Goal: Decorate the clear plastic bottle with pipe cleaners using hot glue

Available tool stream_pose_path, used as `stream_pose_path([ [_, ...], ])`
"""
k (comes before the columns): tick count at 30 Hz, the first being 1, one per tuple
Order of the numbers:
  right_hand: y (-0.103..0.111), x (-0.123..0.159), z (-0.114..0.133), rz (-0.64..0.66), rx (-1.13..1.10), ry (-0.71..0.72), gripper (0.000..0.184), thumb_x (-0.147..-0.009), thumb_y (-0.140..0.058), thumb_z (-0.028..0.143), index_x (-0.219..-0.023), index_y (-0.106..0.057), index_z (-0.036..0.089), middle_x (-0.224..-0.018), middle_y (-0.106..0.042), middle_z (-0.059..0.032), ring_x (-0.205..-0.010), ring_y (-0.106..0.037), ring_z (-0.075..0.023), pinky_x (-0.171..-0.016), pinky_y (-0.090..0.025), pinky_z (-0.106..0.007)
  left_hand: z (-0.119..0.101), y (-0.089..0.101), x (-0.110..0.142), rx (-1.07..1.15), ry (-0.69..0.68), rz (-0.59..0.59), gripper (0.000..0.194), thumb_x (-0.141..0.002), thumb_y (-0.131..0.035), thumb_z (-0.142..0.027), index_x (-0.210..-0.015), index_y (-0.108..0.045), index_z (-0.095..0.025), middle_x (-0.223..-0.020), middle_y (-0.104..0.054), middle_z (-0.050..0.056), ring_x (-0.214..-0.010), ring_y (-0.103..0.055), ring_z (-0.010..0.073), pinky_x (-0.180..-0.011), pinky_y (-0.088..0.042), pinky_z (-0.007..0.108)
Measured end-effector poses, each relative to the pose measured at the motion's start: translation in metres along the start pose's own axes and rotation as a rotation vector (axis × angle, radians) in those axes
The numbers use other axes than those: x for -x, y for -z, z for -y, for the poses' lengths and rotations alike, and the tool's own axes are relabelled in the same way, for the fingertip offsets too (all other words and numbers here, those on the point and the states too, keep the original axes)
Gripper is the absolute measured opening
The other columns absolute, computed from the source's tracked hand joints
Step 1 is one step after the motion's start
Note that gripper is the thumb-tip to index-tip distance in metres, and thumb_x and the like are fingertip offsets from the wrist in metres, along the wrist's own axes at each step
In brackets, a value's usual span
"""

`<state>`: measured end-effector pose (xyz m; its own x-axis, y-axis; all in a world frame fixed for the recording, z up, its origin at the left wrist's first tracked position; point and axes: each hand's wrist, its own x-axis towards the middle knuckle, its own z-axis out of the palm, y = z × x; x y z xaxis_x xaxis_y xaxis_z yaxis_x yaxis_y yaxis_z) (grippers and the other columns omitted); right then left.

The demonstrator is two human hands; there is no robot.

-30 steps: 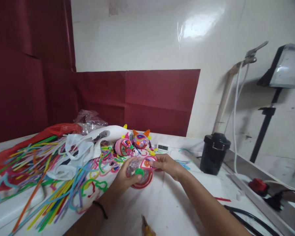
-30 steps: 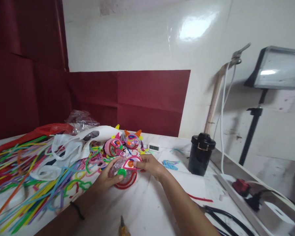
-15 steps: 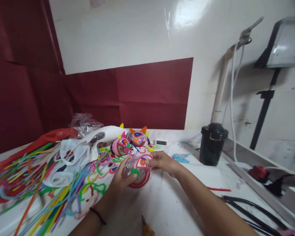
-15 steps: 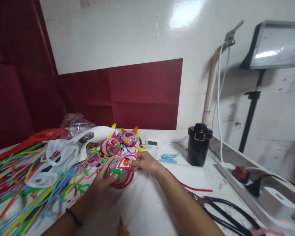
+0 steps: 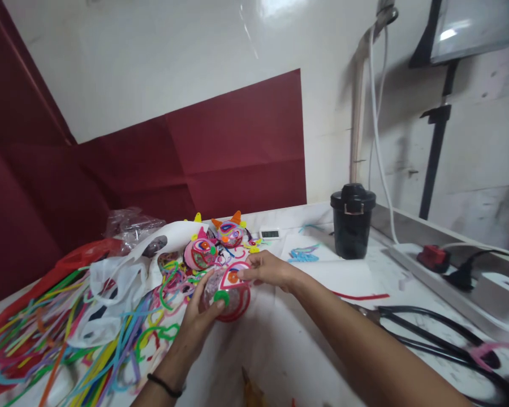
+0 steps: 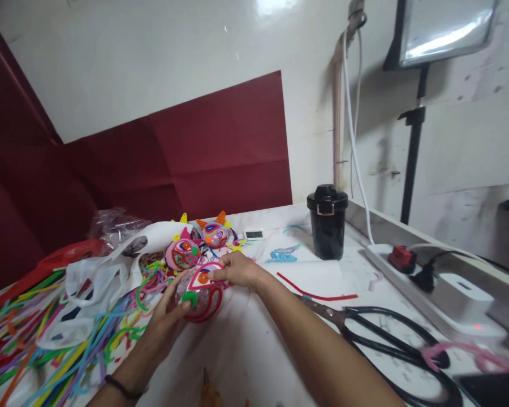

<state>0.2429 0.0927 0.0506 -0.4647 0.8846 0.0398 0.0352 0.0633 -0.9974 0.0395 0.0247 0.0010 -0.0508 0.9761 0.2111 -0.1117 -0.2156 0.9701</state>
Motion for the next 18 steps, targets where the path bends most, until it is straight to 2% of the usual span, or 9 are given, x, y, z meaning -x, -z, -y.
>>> stream_pose_path([
  [8, 0.0012, 0.0018, 0.0020, 0.012, -0.013, 0.002, 0.052, -0.047, -0.088, 0.051, -0.054, -0.047, 0.019, -0.052, -0.047, 0.0079, -0.054, -0.043, -0.0082, -0.055, -0.038, -0.023, 0.0009, 0.0010, -0.0016, -0.039, -0.029, 0.008, 0.093, -0.063, -0.085, -0.044, -0.144, -0.043, -0.024, -0.144, -0.054, 0.014, -0.132, -0.050, 0.0365, -0.108, -0.042, 0.045],
  [18, 0.0042, 0.0051, 0.0048, 0.038, 0.005, -0.014, 0.048, -0.050, -0.087, 0.052, -0.060, -0.055, 0.018, -0.061, -0.057, 0.0032, -0.062, -0.051, -0.0114, -0.059, -0.043, -0.024, -0.0032, 0.0031, 0.0006, -0.072, -0.017, 0.069, 0.097, -0.063, -0.087, -0.039, -0.147, -0.038, -0.025, -0.144, -0.054, 0.013, -0.129, -0.053, 0.0343, -0.105, -0.044, 0.043],
])
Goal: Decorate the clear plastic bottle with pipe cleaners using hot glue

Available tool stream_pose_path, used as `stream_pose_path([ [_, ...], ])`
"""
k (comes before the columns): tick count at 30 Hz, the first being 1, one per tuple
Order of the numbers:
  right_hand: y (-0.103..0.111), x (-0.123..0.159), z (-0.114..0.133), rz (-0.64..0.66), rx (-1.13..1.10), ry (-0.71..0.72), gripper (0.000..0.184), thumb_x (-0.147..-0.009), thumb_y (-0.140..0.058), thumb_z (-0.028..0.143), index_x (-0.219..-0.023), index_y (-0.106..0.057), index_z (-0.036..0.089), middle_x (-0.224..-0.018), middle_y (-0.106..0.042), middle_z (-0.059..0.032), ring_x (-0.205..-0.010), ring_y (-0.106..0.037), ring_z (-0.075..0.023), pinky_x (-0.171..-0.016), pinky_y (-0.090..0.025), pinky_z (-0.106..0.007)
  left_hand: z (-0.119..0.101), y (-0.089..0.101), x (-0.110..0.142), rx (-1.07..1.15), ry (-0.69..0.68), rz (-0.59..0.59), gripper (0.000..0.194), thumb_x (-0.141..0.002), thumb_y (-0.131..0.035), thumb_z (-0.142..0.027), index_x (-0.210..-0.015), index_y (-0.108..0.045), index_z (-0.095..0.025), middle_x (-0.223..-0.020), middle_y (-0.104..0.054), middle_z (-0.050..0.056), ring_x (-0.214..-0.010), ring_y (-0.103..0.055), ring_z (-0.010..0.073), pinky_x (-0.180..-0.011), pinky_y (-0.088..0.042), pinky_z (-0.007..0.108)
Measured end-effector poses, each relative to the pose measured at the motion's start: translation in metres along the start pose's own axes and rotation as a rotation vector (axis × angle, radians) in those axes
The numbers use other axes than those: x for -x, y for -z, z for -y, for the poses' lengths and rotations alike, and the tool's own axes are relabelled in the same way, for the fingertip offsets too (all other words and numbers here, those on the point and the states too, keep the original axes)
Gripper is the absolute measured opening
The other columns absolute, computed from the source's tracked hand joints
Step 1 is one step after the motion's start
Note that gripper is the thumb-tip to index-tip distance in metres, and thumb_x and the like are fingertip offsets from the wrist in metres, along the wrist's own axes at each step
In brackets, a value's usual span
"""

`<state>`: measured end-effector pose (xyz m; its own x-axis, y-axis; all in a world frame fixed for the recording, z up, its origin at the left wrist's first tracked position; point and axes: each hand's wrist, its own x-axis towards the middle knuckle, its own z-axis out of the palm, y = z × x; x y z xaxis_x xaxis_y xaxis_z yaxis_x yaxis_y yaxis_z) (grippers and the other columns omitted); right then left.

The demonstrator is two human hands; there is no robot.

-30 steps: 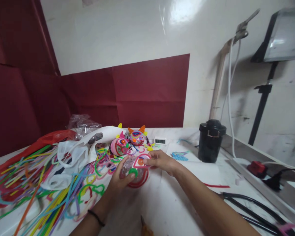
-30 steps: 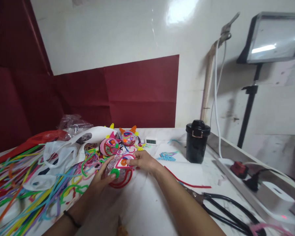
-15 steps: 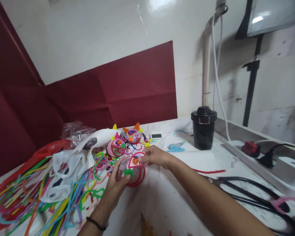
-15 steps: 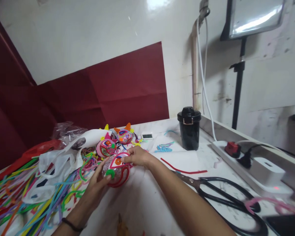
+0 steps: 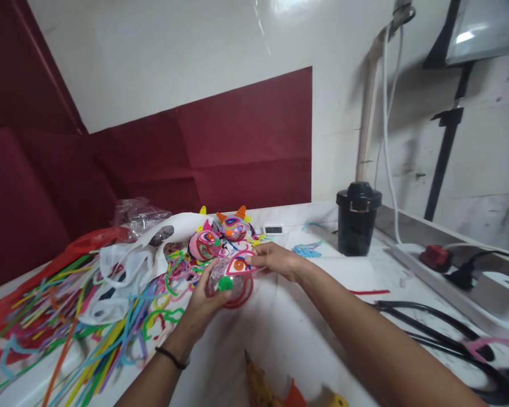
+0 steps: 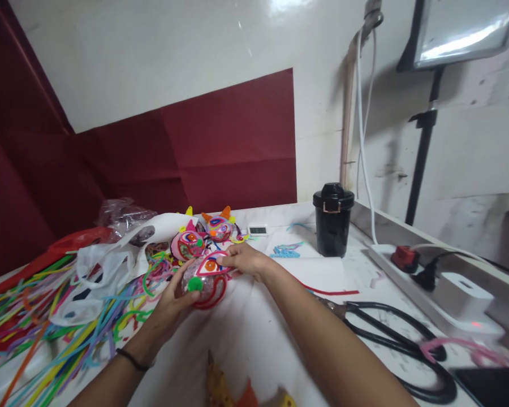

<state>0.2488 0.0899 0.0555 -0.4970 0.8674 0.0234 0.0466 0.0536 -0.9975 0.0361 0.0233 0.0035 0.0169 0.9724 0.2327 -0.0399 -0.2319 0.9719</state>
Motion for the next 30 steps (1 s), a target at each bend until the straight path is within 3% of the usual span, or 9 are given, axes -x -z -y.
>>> stream_pose_path([
  [8, 0.004, 0.005, 0.005, -0.038, 0.112, 0.049, 0.048, -0.049, -0.087, 0.052, -0.058, -0.053, 0.018, -0.057, -0.051, 0.0050, -0.057, -0.047, -0.0104, -0.058, -0.042, -0.026, 0.003, 0.003, -0.002, -0.032, -0.020, 0.005, 0.090, -0.068, -0.083, -0.039, -0.146, -0.041, -0.023, -0.145, -0.054, 0.013, -0.133, -0.049, 0.0338, -0.108, -0.042, 0.042],
  [15, 0.004, 0.009, 0.011, -0.070, 0.221, 0.148, 0.040, -0.059, -0.081, 0.051, -0.063, -0.059, 0.017, -0.059, -0.055, 0.0030, -0.060, -0.049, -0.0122, -0.060, -0.039, -0.027, -0.003, 0.001, -0.001, -0.059, -0.032, 0.009, 0.084, -0.070, -0.081, -0.039, -0.143, -0.045, -0.021, -0.144, -0.054, 0.012, -0.133, -0.048, 0.0339, -0.109, -0.039, 0.043],
  [23, 0.003, 0.011, 0.015, -0.059, 0.275, 0.175, 0.041, -0.059, -0.078, 0.050, -0.058, -0.053, 0.018, -0.057, -0.049, 0.0045, -0.056, -0.040, -0.0101, -0.055, -0.031, -0.025, -0.005, 0.002, -0.001, -0.194, -0.108, -0.039, 0.052, -0.080, -0.069, -0.041, -0.127, -0.054, -0.024, -0.140, -0.054, 0.007, -0.135, -0.043, 0.0307, -0.109, -0.035, 0.037],
  [30, 0.007, 0.015, 0.019, -0.014, 0.321, 0.182, 0.035, -0.063, -0.075, 0.047, -0.062, -0.056, 0.018, -0.061, -0.054, 0.0024, -0.060, -0.044, -0.0124, -0.056, -0.032, -0.025, -0.001, 0.000, -0.003, -0.146, -0.129, -0.024, 0.048, -0.082, -0.068, -0.041, -0.123, -0.052, -0.024, -0.136, -0.055, 0.008, -0.133, -0.046, 0.0297, -0.108, -0.037, 0.038],
])
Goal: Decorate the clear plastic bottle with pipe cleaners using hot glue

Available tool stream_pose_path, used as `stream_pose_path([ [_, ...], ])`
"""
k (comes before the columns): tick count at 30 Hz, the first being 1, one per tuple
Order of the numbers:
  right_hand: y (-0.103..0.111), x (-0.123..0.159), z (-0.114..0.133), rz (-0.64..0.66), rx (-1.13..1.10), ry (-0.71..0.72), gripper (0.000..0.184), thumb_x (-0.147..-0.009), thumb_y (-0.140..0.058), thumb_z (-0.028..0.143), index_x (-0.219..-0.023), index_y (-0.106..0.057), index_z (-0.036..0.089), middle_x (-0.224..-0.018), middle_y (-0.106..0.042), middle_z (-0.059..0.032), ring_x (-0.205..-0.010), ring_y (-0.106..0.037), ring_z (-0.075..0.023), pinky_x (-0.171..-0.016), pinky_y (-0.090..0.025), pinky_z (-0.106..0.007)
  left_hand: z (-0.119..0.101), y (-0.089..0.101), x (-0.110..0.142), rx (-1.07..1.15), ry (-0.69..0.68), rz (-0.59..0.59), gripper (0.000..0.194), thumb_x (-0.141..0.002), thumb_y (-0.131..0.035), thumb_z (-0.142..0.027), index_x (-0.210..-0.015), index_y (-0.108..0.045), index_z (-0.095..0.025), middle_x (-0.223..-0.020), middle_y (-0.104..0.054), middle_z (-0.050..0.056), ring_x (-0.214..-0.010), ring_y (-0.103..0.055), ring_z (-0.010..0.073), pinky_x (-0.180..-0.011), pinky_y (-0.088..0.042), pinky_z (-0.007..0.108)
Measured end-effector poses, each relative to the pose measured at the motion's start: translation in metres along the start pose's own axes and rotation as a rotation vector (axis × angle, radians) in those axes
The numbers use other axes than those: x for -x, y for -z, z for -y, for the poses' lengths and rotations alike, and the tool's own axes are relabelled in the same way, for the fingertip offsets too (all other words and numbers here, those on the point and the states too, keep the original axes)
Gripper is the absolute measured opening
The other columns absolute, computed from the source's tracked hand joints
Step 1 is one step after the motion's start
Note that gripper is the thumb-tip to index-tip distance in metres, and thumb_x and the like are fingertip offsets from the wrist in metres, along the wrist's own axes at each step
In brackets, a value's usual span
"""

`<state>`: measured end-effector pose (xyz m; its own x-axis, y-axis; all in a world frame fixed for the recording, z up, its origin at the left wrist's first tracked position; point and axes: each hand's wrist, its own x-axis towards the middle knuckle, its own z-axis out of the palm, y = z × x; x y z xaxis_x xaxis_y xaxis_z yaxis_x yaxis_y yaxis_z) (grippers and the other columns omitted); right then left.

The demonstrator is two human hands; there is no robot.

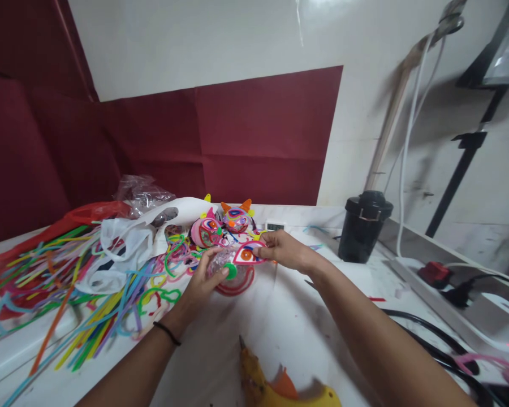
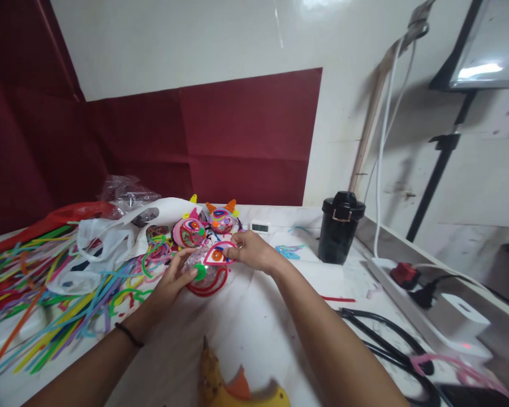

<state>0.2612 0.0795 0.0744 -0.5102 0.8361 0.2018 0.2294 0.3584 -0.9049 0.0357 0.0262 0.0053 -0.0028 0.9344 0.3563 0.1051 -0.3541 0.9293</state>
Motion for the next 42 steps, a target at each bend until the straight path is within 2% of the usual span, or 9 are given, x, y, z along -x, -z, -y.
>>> stream_pose_path([
  [8, 0.005, 0.003, 0.003, 0.047, 0.040, 0.014, 0.033, -0.067, -0.070, 0.047, -0.064, -0.055, 0.018, -0.061, -0.051, 0.0028, -0.061, -0.043, -0.0122, -0.056, -0.032, -0.025, 0.010, 0.003, -0.003, 0.002, -0.044, 0.009, 0.042, -0.083, -0.068, -0.042, -0.118, -0.052, -0.025, -0.135, -0.054, 0.007, -0.132, -0.046, 0.0290, -0.107, -0.037, 0.039],
  [13, 0.007, 0.002, 0.000, 0.064, 0.066, 0.002, 0.037, -0.066, -0.071, 0.050, -0.065, -0.054, 0.017, -0.059, -0.046, 0.0051, -0.058, -0.038, -0.0105, -0.054, -0.027, -0.025, 0.013, 0.005, -0.004, -0.016, -0.058, 0.017, 0.042, -0.083, -0.067, -0.041, -0.118, -0.051, -0.026, -0.136, -0.053, 0.007, -0.131, -0.046, 0.0290, -0.107, -0.037, 0.041],
  [19, 0.005, 0.002, 0.001, 0.077, 0.064, 0.011, 0.043, -0.064, -0.072, 0.055, -0.062, -0.049, 0.018, -0.059, -0.043, 0.0058, -0.059, -0.035, -0.0102, -0.055, -0.026, -0.024, 0.015, 0.005, -0.006, -0.038, -0.080, 0.002, 0.039, -0.083, -0.066, -0.041, -0.116, -0.051, -0.026, -0.134, -0.054, 0.008, -0.129, -0.048, 0.0298, -0.104, -0.039, 0.042],
  [25, 0.007, 0.003, 0.001, 0.080, 0.072, 0.015, 0.044, -0.065, -0.073, 0.056, -0.062, -0.051, 0.018, -0.058, -0.043, 0.0058, -0.058, -0.037, -0.0105, -0.054, -0.027, -0.024, 0.012, 0.005, -0.005, -0.084, -0.131, -0.026, 0.027, -0.081, -0.068, -0.039, -0.101, -0.058, -0.024, -0.143, -0.047, 0.011, -0.141, -0.034, 0.0325, -0.110, -0.031, 0.044],
  [32, 0.011, 0.003, 0.001, 0.097, 0.108, 0.015, 0.042, -0.066, -0.072, 0.054, -0.061, -0.050, 0.019, -0.057, -0.041, 0.0069, -0.056, -0.035, -0.0097, -0.053, -0.024, -0.024, 0.008, 0.003, -0.004, -0.147, -0.178, -0.034, 0.024, -0.083, -0.065, -0.037, -0.101, -0.058, -0.023, -0.144, -0.046, 0.014, -0.139, -0.039, 0.0321, -0.110, -0.031, 0.047],
  [42, 0.003, 0.001, -0.001, 0.075, 0.088, 0.003, 0.045, -0.064, -0.075, 0.051, -0.056, -0.045, 0.019, -0.053, -0.037, 0.0088, -0.054, -0.031, -0.0079, -0.050, -0.022, -0.023, 0.008, 0.003, -0.003, -0.162, -0.189, -0.046, 0.025, -0.082, -0.066, -0.039, -0.099, -0.060, -0.023, -0.141, -0.050, 0.014, -0.137, -0.041, 0.0326, -0.109, -0.033, 0.046],
])
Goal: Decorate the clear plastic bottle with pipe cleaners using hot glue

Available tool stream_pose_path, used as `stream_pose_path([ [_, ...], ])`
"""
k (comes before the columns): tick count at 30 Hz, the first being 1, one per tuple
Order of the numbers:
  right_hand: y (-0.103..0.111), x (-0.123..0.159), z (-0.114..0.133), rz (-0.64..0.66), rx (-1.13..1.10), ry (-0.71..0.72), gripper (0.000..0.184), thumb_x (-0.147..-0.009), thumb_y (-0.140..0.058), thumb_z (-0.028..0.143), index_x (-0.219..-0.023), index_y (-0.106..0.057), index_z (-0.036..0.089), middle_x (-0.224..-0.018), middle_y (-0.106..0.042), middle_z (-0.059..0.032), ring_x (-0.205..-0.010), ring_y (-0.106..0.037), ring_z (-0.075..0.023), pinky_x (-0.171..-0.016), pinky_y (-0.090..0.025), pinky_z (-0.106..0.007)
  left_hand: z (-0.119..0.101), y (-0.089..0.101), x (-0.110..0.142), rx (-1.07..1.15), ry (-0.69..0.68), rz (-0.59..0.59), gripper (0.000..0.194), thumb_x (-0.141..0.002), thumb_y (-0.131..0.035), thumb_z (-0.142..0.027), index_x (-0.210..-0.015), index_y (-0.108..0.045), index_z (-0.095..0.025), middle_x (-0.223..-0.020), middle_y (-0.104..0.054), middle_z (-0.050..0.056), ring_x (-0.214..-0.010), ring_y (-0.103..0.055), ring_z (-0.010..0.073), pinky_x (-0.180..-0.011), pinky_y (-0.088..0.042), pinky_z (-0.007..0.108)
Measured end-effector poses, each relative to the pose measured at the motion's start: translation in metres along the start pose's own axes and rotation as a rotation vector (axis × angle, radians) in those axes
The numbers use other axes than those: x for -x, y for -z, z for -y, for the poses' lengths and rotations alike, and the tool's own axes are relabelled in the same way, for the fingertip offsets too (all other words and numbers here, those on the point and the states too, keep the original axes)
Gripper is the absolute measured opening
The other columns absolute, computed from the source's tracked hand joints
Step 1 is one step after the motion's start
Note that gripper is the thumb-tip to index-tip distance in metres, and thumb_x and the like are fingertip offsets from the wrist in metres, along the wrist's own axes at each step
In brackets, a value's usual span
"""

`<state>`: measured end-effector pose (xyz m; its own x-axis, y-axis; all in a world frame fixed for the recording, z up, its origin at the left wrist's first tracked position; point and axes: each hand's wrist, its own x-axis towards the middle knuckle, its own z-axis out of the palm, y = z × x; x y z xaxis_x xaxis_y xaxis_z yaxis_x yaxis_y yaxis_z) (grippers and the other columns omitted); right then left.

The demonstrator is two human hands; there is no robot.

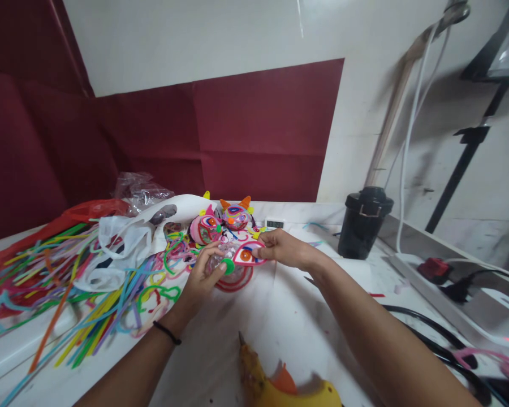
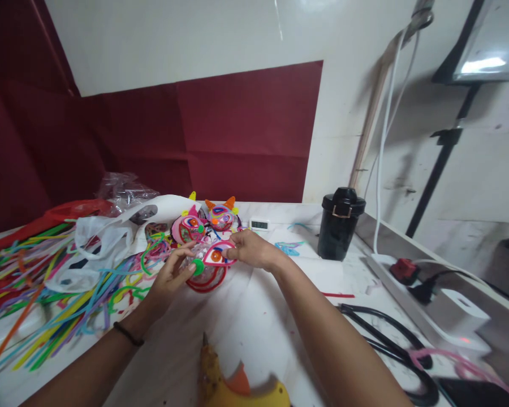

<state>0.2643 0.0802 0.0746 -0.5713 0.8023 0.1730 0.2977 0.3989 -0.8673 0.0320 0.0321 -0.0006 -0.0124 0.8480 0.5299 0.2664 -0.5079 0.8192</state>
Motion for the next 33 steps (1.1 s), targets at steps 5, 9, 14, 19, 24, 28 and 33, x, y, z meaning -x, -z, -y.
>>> stream_pose_path([
  [5, -0.002, 0.000, 0.001, -0.018, -0.054, -0.057, 0.046, -0.060, -0.080, 0.050, -0.055, -0.048, 0.018, -0.050, -0.041, 0.0088, -0.051, -0.036, -0.0072, -0.049, -0.027, -0.022, 0.001, 0.001, 0.000, 0.000, -0.004, 0.009, 0.025, -0.082, -0.065, -0.040, -0.101, -0.060, -0.023, -0.141, -0.050, 0.013, -0.138, -0.040, 0.0316, -0.108, -0.033, 0.045],
  [9, -0.002, 0.000, 0.004, -0.030, -0.114, -0.136, 0.045, -0.057, -0.085, 0.047, -0.056, -0.050, 0.018, -0.049, -0.050, 0.0068, -0.050, -0.048, -0.0084, -0.050, -0.040, -0.022, 0.003, 0.001, 0.000, -0.005, -0.008, 0.019, 0.025, -0.083, -0.064, -0.040, -0.102, -0.059, -0.023, -0.143, -0.048, 0.014, -0.138, -0.040, 0.0315, -0.109, -0.033, 0.046],
  [14, -0.002, 0.002, 0.009, -0.030, -0.177, -0.209, 0.039, -0.061, -0.086, 0.039, -0.060, -0.054, 0.017, -0.049, -0.061, 0.0028, -0.046, -0.056, -0.0093, -0.045, -0.045, -0.019, 0.004, 0.000, 0.000, -0.008, -0.012, 0.026, 0.027, -0.083, -0.065, -0.042, -0.101, -0.059, -0.023, -0.141, -0.049, 0.014, -0.137, -0.041, 0.0310, -0.109, -0.033, 0.045],
  [19, -0.005, 0.002, 0.012, -0.052, -0.222, -0.205, 0.040, -0.061, -0.088, 0.036, -0.058, -0.053, 0.017, -0.047, -0.059, 0.0041, -0.047, -0.060, -0.0105, -0.039, -0.042, -0.017, 0.004, 0.000, 0.000, -0.009, -0.019, 0.028, 0.025, -0.085, -0.064, -0.042, -0.103, -0.059, -0.024, -0.145, -0.047, 0.012, -0.137, -0.042, 0.0300, -0.109, -0.033, 0.044],
  [24, -0.007, 0.000, 0.009, -0.063, -0.258, -0.174, 0.043, -0.059, -0.089, 0.037, -0.056, -0.050, 0.018, -0.046, -0.058, 0.0050, -0.046, -0.060, -0.0102, -0.037, -0.043, -0.016, 0.005, 0.000, 0.000, -0.012, -0.026, 0.010, 0.025, -0.083, -0.065, -0.041, -0.100, -0.060, -0.023, -0.140, -0.052, 0.013, -0.134, -0.044, 0.0314, -0.108, -0.034, 0.045],
  [28, -0.007, -0.003, 0.003, -0.068, -0.281, -0.168, 0.044, -0.058, -0.090, 0.037, -0.057, -0.050, 0.018, -0.046, -0.057, 0.0055, -0.049, -0.063, -0.0116, -0.035, -0.042, -0.016, 0.006, 0.000, 0.000, -0.016, -0.030, 0.016, 0.023, -0.084, -0.065, -0.040, -0.099, -0.060, -0.023, -0.139, -0.052, 0.014, -0.134, -0.045, 0.0319, -0.108, -0.034, 0.046],
  [33, -0.007, -0.004, 0.000, -0.053, -0.319, -0.152, 0.038, -0.060, -0.088, 0.037, -0.065, -0.056, 0.017, -0.055, -0.065, 0.0021, -0.054, -0.068, -0.0143, -0.036, -0.042, -0.016, 0.005, 0.000, 0.000, -0.018, -0.027, 0.018, 0.023, -0.084, -0.064, -0.040, -0.099, -0.060, -0.023, -0.141, -0.050, 0.014, -0.134, -0.044, 0.0325, -0.108, -0.033, 0.047],
])
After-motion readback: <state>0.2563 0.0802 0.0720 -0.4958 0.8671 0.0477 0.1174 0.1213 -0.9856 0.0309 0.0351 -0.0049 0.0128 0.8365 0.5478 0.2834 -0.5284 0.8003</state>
